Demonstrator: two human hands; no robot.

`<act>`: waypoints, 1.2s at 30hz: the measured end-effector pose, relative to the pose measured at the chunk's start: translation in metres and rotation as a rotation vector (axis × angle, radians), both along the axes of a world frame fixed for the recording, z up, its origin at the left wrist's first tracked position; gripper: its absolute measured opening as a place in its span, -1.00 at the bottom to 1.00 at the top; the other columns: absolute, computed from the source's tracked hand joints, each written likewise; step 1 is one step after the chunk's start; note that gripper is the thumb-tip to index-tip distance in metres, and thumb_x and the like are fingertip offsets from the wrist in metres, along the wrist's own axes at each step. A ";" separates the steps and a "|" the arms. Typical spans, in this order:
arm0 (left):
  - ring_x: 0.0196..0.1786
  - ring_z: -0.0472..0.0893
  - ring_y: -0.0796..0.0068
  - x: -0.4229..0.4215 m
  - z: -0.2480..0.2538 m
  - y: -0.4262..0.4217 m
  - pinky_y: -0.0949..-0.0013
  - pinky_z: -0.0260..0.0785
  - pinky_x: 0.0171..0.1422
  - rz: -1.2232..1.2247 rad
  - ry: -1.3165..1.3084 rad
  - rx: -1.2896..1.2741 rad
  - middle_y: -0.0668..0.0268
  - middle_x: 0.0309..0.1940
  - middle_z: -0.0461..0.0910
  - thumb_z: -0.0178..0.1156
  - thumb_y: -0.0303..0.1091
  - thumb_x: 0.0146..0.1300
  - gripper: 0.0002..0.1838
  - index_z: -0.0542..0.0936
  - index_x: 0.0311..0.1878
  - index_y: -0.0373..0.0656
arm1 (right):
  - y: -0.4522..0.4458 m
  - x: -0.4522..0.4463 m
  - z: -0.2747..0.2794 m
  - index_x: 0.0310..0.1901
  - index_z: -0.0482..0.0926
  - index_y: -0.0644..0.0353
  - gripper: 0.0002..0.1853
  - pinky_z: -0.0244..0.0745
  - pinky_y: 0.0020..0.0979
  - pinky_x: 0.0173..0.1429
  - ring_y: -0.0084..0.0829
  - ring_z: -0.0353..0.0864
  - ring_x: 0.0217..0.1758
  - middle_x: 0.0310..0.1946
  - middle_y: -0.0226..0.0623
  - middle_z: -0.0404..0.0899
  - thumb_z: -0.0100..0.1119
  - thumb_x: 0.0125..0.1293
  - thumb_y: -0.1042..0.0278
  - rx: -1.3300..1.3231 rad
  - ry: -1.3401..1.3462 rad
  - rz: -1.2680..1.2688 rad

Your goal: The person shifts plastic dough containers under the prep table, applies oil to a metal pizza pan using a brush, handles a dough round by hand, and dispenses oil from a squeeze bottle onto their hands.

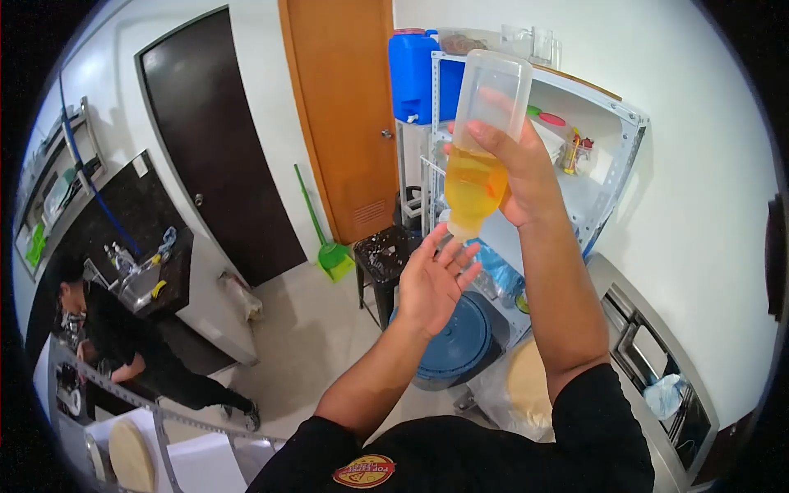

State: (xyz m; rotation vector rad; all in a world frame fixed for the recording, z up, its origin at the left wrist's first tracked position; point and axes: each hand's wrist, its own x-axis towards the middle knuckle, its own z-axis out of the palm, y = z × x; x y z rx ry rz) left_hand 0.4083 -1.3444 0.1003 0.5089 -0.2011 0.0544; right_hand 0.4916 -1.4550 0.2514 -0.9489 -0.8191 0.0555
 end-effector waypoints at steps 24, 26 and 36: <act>0.39 0.47 0.24 0.253 -0.037 0.014 0.08 0.33 0.44 -0.566 -0.030 0.277 0.23 0.31 0.53 0.02 -0.23 0.56 -0.55 0.38 0.41 -0.17 | -0.014 0.157 -0.127 0.45 0.18 0.09 -0.19 0.58 -0.13 0.22 -0.14 0.61 0.18 0.18 0.02 0.51 0.42 0.22 0.47 -0.069 -0.234 -0.993; 0.34 0.51 0.30 0.265 -0.032 0.012 0.12 0.36 0.41 -0.591 -0.078 0.263 0.25 0.30 0.53 0.05 -0.21 0.56 -0.55 0.38 0.42 -0.14 | -0.016 0.160 -0.136 0.46 0.17 0.08 -0.18 0.57 -0.12 0.24 -0.14 0.59 0.21 0.20 0.02 0.49 0.42 0.23 0.47 -0.132 -0.271 -1.058; 0.19 0.57 0.49 0.352 -0.008 -0.008 0.31 0.55 0.04 -0.344 -0.139 0.298 0.30 0.24 0.55 0.18 -0.31 0.48 -0.47 0.33 0.46 -0.05 | -0.056 0.120 -0.173 0.41 0.25 0.19 -0.26 0.53 -0.13 0.29 -0.20 0.53 0.31 0.23 -0.12 0.51 0.43 0.24 0.48 0.313 0.242 -1.039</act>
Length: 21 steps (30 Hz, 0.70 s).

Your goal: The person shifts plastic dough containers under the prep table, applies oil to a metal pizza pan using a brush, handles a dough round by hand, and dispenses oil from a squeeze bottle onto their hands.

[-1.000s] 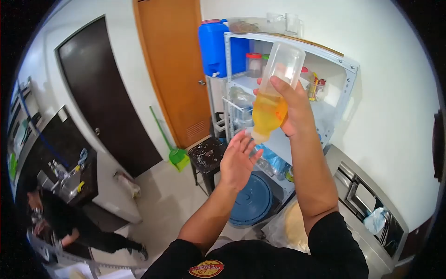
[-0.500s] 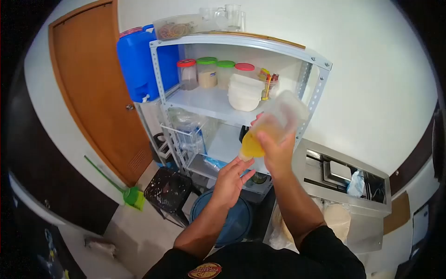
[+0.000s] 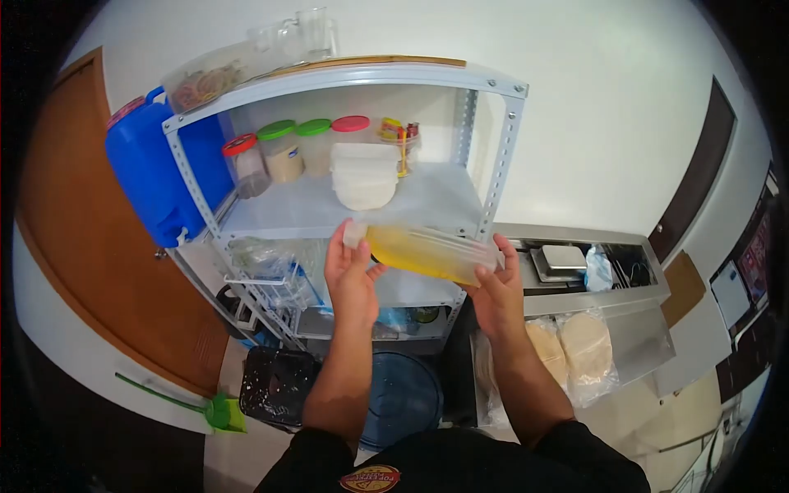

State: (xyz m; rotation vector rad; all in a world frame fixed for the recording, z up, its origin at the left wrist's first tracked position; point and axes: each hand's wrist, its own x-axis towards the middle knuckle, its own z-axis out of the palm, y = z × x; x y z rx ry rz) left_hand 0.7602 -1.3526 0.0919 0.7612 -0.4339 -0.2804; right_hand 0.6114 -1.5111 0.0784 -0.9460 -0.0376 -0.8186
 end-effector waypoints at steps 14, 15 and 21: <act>0.14 0.57 0.53 0.027 0.075 -0.098 0.41 0.54 0.03 0.192 -0.749 0.422 0.29 0.30 0.51 0.20 -0.36 0.45 -0.43 0.35 0.49 -0.11 | -0.081 0.125 0.009 0.05 0.53 0.29 -0.45 0.58 -0.25 0.09 -0.22 0.73 -0.05 -0.12 -0.08 0.71 0.54 0.10 0.20 -0.576 0.311 -0.363; 0.13 0.58 0.53 0.024 0.074 -0.089 0.40 0.54 0.04 0.142 -0.630 0.386 0.30 0.28 0.53 0.20 -0.36 0.45 -0.46 0.39 0.46 -0.12 | -0.093 0.142 0.015 0.05 0.51 0.30 -0.48 0.58 -0.27 0.09 -0.27 0.71 -0.05 -0.12 -0.12 0.70 0.51 0.13 0.26 -0.600 0.379 -0.445; 0.10 0.62 0.52 0.026 0.032 -0.057 0.39 0.55 0.03 0.076 -0.553 0.527 0.31 0.20 0.62 0.18 -0.36 0.48 -0.61 0.51 0.32 -0.16 | -0.128 0.232 0.034 0.17 0.40 0.29 -0.32 0.56 -0.15 0.16 -0.02 0.70 0.02 -0.07 0.00 0.69 0.53 0.06 0.26 -0.554 0.528 -0.825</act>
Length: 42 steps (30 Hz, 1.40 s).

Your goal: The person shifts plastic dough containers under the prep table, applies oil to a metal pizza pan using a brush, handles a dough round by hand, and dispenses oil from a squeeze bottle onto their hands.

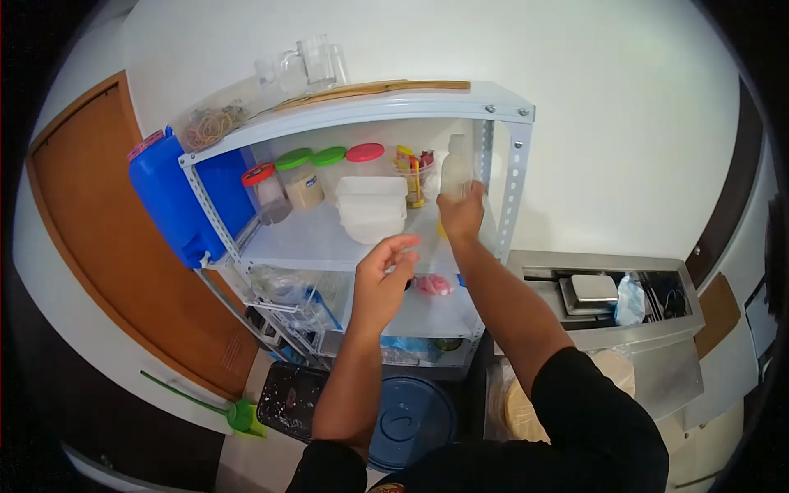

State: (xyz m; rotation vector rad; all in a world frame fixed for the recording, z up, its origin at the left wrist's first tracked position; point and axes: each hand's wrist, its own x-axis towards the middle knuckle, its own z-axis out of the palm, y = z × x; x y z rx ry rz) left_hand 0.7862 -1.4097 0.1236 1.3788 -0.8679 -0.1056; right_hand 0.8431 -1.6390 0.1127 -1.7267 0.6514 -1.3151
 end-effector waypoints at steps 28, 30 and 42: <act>0.06 0.63 0.43 -0.136 -0.056 -0.081 0.34 0.47 0.19 -0.880 0.146 -0.080 0.15 0.12 0.64 0.17 -0.33 0.48 -0.63 0.51 0.26 -0.29 | 0.056 -0.468 -0.049 0.46 0.29 0.21 -0.40 0.44 -0.20 0.38 -0.19 0.50 0.36 0.35 -0.05 0.44 0.20 0.50 0.19 0.206 0.530 0.509; 0.09 0.62 0.41 -0.179 -0.056 -0.111 0.33 0.46 0.21 -1.054 0.148 0.011 0.14 0.14 0.64 0.16 -0.26 0.50 -0.60 0.50 0.27 -0.30 | 0.058 -0.531 -0.041 0.46 0.30 0.22 -0.40 0.45 -0.21 0.37 -0.19 0.51 0.35 0.36 -0.05 0.44 0.20 0.51 0.20 0.278 0.479 0.378; 0.15 0.62 0.35 -0.508 -0.095 -0.266 0.25 0.45 0.26 -1.659 0.017 0.303 0.09 0.23 0.59 0.02 0.09 0.55 -0.39 0.47 0.31 -0.32 | 0.042 -0.871 -0.112 0.42 0.34 0.25 -0.49 0.50 -0.31 0.29 -0.33 0.55 0.29 0.35 -0.23 0.46 0.18 0.51 0.35 0.510 0.174 -0.056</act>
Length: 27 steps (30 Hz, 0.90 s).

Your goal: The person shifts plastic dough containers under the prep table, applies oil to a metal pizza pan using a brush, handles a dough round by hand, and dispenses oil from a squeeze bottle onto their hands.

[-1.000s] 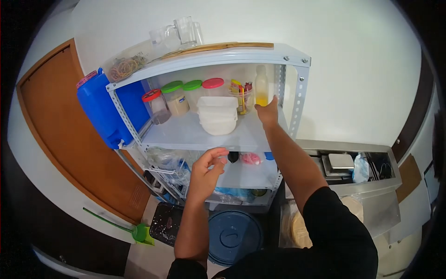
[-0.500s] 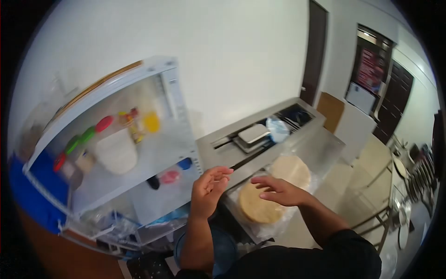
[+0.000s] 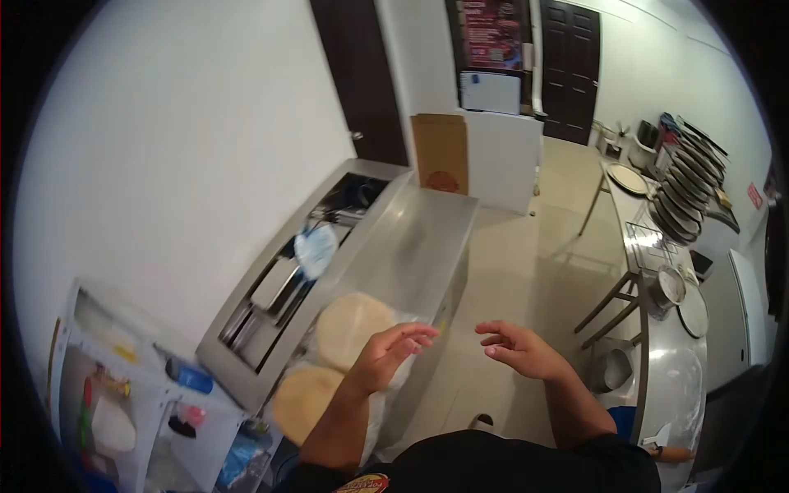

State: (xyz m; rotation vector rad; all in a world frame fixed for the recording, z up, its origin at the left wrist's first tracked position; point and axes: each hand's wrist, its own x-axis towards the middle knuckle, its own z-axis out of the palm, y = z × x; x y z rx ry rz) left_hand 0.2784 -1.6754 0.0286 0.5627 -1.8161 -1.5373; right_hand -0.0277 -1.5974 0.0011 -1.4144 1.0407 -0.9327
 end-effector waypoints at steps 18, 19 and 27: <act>0.26 0.58 0.21 -0.335 -0.055 -0.289 0.14 0.43 0.34 -0.453 0.074 0.242 0.00 0.30 0.53 0.03 0.19 0.51 -0.27 0.39 0.39 -0.32 | -0.227 -0.299 0.015 0.36 0.40 0.24 -0.56 0.45 -0.27 0.29 -0.31 0.52 0.31 0.33 -0.19 0.48 0.12 0.48 0.48 -0.106 -0.130 -0.329; 0.26 0.58 0.20 -0.350 -0.060 -0.320 0.14 0.43 0.34 -0.438 0.070 0.273 -0.01 0.30 0.53 0.03 0.18 0.51 -0.28 0.39 0.39 -0.32 | -0.242 -0.318 0.014 0.36 0.40 0.24 -0.56 0.45 -0.27 0.29 -0.31 0.52 0.31 0.33 -0.19 0.48 0.12 0.48 0.48 -0.100 -0.128 -0.358; 0.21 0.61 0.21 -0.534 -0.024 -0.490 0.15 0.42 0.32 -0.615 0.061 0.240 0.00 0.27 0.55 0.04 0.08 0.55 -0.38 0.44 0.34 -0.31 | -0.305 -0.466 0.000 0.28 0.47 0.26 -0.61 0.50 -0.29 0.24 -0.29 0.63 0.17 0.21 -0.15 0.59 0.14 0.48 0.35 -0.105 -0.249 -0.889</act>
